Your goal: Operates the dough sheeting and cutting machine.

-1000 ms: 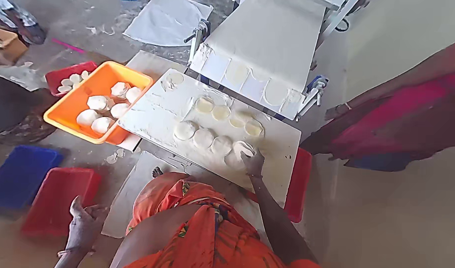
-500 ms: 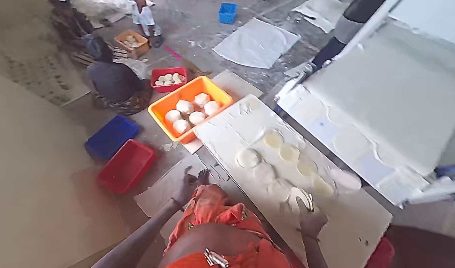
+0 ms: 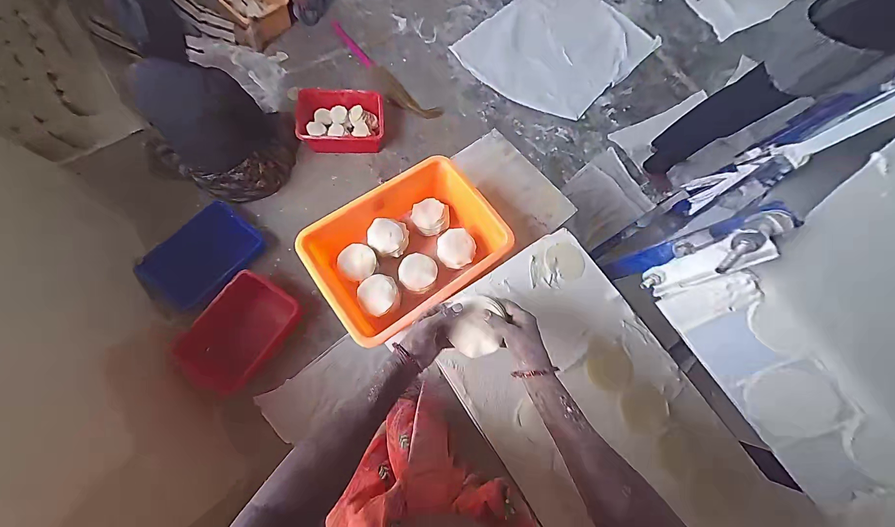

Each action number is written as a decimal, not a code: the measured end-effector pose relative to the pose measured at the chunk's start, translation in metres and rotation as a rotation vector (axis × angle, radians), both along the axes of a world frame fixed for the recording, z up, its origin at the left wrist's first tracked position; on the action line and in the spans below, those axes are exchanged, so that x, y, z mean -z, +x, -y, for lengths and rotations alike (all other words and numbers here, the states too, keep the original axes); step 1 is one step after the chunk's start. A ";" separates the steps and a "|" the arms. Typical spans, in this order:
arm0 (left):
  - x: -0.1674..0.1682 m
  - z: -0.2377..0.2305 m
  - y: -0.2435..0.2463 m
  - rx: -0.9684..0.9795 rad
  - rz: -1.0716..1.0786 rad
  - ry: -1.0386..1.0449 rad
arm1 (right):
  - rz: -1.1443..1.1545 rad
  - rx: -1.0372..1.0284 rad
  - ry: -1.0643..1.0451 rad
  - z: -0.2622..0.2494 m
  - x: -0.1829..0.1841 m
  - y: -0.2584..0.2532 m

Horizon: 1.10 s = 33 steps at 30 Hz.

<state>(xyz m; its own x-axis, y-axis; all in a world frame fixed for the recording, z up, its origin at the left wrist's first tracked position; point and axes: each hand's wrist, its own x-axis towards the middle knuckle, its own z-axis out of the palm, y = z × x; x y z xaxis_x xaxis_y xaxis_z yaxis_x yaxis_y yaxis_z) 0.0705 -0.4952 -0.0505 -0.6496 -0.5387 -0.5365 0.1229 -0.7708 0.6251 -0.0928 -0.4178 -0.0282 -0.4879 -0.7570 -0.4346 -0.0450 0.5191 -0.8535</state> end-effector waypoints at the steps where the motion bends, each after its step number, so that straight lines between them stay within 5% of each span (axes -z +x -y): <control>1: 0.004 0.025 -0.007 -0.004 0.084 -0.045 | -0.011 0.006 0.017 0.026 0.013 -0.005; 11: 0.118 0.200 -0.114 0.411 0.702 -0.629 | -0.275 0.030 0.263 0.211 0.119 -0.070; 15: 0.121 0.212 -0.124 0.610 0.944 -0.801 | -0.269 -0.099 0.381 0.207 0.088 -0.058; 20: 0.096 0.186 -0.101 0.537 1.002 -0.875 | -0.450 0.048 0.030 0.039 0.038 -0.074; 24: 0.060 0.127 -0.060 0.413 0.822 -0.816 | -0.377 0.050 0.531 -0.178 -0.006 -0.113; 27: 0.028 0.052 -0.041 0.439 0.689 -0.802 | -0.287 0.008 0.754 -0.304 0.013 -0.130; 33: 0.013 -0.072 -0.019 0.542 0.665 -0.775 | -0.355 -0.109 0.662 -0.375 0.051 -0.119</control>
<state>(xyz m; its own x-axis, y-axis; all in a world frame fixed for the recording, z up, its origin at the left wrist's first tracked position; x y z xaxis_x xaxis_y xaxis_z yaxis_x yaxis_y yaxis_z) 0.0513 -0.4233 -0.0633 -0.6096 -0.6100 -0.5062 -0.6371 -0.0029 0.7708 -0.2122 -0.0424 -0.0793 -0.6205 -0.4451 -0.6457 -0.3397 0.8946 -0.2902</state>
